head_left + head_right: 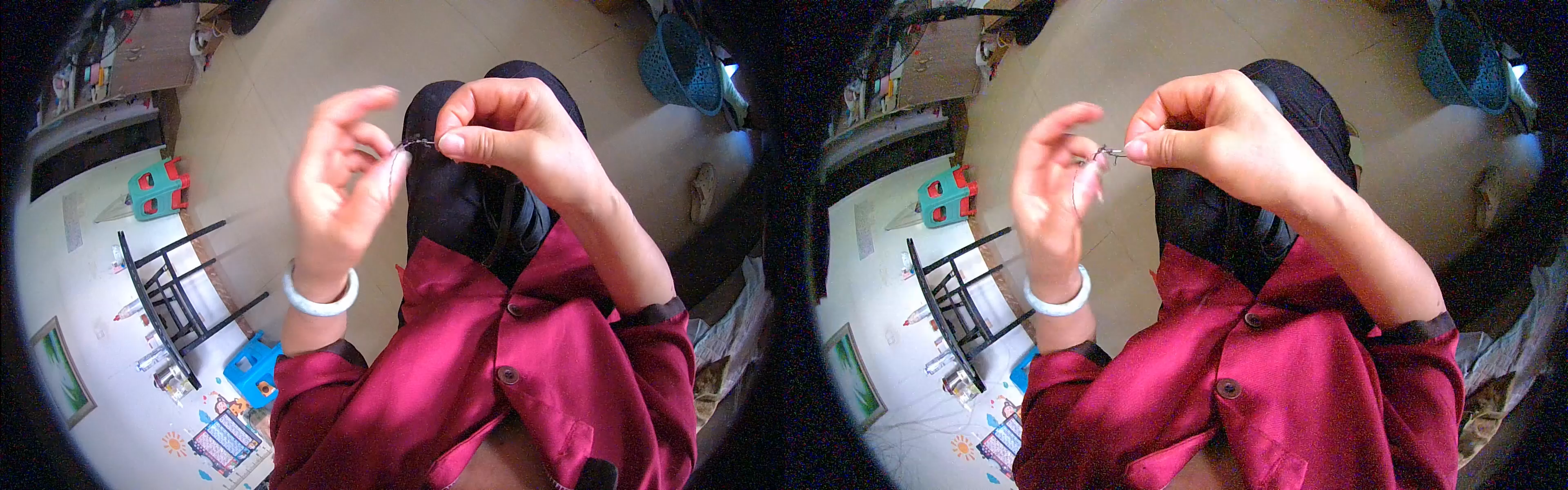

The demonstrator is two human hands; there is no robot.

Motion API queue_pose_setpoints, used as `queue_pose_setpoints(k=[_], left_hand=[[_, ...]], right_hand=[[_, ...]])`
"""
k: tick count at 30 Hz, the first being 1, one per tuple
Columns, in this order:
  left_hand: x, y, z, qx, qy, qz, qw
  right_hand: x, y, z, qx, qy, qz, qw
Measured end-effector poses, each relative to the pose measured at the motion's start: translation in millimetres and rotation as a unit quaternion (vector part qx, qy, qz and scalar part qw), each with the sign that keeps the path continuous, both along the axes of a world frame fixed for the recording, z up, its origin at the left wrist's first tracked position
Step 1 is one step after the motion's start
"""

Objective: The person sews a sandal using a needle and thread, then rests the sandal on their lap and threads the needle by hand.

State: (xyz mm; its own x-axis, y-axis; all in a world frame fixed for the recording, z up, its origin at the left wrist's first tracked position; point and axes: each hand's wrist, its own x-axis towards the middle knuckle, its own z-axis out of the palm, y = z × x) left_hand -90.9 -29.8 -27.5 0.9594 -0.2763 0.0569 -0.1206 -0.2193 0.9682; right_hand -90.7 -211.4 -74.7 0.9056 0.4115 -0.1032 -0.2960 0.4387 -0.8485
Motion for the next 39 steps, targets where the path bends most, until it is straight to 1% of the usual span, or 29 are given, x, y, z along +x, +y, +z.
queue_pose_setpoints(k=[1,2,3,4,5,6,7,8,9,10,11,13,15,17,19,21,22,24,26,27,29,31,33,35,37,39], left_hand=[[3.9,3.3,1.9,-0.003,-0.033,0.034,0.999],[8.3,7.9,4.8,0.029,-0.084,0.095,0.992],[9.2,12.2,5.8,0.030,-0.084,0.094,0.992],[7.6,16.9,6.1,0.057,-0.188,0.168,0.966],[5.1,22.0,7.0,0.083,-0.289,0.239,0.924],[-0.7,27.0,11.8,0.159,-0.335,0.172,0.913],[-6.4,28.3,17.7,0.233,-0.378,0.105,0.890],[-16.4,16.6,12.3,0.251,-0.386,0.095,0.882],[-22.5,6.5,12.4,0.259,-0.358,0.057,0.895],[-23.1,0.0,7.7,0.246,-0.336,0.035,0.908],[-25.9,-4.7,-0.8,0.216,-0.315,0.048,0.923],[-30.0,-14.9,-5.3,0.169,-0.249,0.093,0.949],[-29.9,-16.0,-10.8,0.159,-0.250,0.095,0.950],[-29.5,-18.8,-12.4,0.116,-0.239,0.117,0.957],[-29.4,-19.6,-13.1,0.114,-0.243,0.112,0.957],[-29.4,-19.6,-13.7,0.113,-0.248,0.106,0.956],[-30.1,-19.0,-14.2,0.103,-0.237,0.111,0.960],[-31.5,-17.9,-14.1,0.094,-0.225,0.115,0.963],[-33.9,-16.5,-12.7,0.070,-0.191,0.117,0.972],[-36.0,-13.7,-9.7,0.071,-0.191,0.117,0.972],[-39.6,-6.2,-0.7,0.159,-0.259,0.067,0.950],[-39.4,-5.2,1.3,0.150,-0.271,0.077,0.948],[-36.3,-7.7,7.7,0.143,-0.316,0.113,0.931],[-32.7,-7.9,9.1,0.165,-0.310,0.115,0.929],[-28.6,-11.4,11.5,0.228,-0.309,0.084,0.919],[-28.6,-8.2,9.3,0.241,-0.308,0.073,0.917]], right_hand=[[-0.6,1.9,-1.3,-0.027,-0.028,-0.030,0.999],[-1.3,2.9,-1.6,-0.055,-0.055,-0.059,0.995],[-2.6,2.8,-0.7,-0.054,-0.055,-0.060,0.995],[-4.9,2.5,1.2,-0.123,-0.104,-0.105,0.981],[-7.6,2.6,2.9,-0.190,-0.152,-0.149,0.958],[-10.1,5.9,4.3,-0.206,-0.191,-0.198,0.939],[-12.2,7.2,4.9,-0.206,-0.192,-0.198,0.939],[-13.6,8.3,4.9,-0.235,-0.250,-0.224,0.912],[-14.4,10.0,4.7,-0.262,-0.307,-0.248,0.881],[-13.5,11.4,4.9,-0.250,-0.323,-0.263,0.874],[-14.2,13.0,5.5,-0.249,-0.324,-0.262,0.874],[-17.1,14.1,6.6,-0.266,-0.349,-0.288,0.851],[-18.2,14.1,6.3,-0.272,-0.367,-0.293,0.840],[-17.8,15.6,6.9,-0.267,-0.390,-0.306,0.826],[-18.0,16.3,6.3,-0.263,-0.392,-0.313,0.824],[-17.6,15.4,6.4,-0.271,-0.416,-0.328,0.804],[-17.0,15.5,5.3,-0.270,-0.416,-0.328,0.804],[-15.7,16.2,2.6,-0.275,-0.450,-0.350,0.774],[-16.8,16.0,3.5,-0.279,-0.456,-0.356,0.766],[-17.7,16.0,3.6,-0.283,-0.463,-0.362,0.758],[-18.3,15.0,4.6,-0.287,-0.467,-0.362,0.754],[-17.7,14.5,3.7,-0.292,-0.471,-0.361,0.750],[-17.4,14.8,1.2,-0.280,-0.489,-0.366,0.740],[-19.5,15.1,1.6,-0.285,-0.488,-0.361,0.742],[-19.8,15.5,1.7,-0.290,-0.487,-0.356,0.743],[-19.3,16.5,1.2,-0.286,-0.491,-0.360,0.740]])
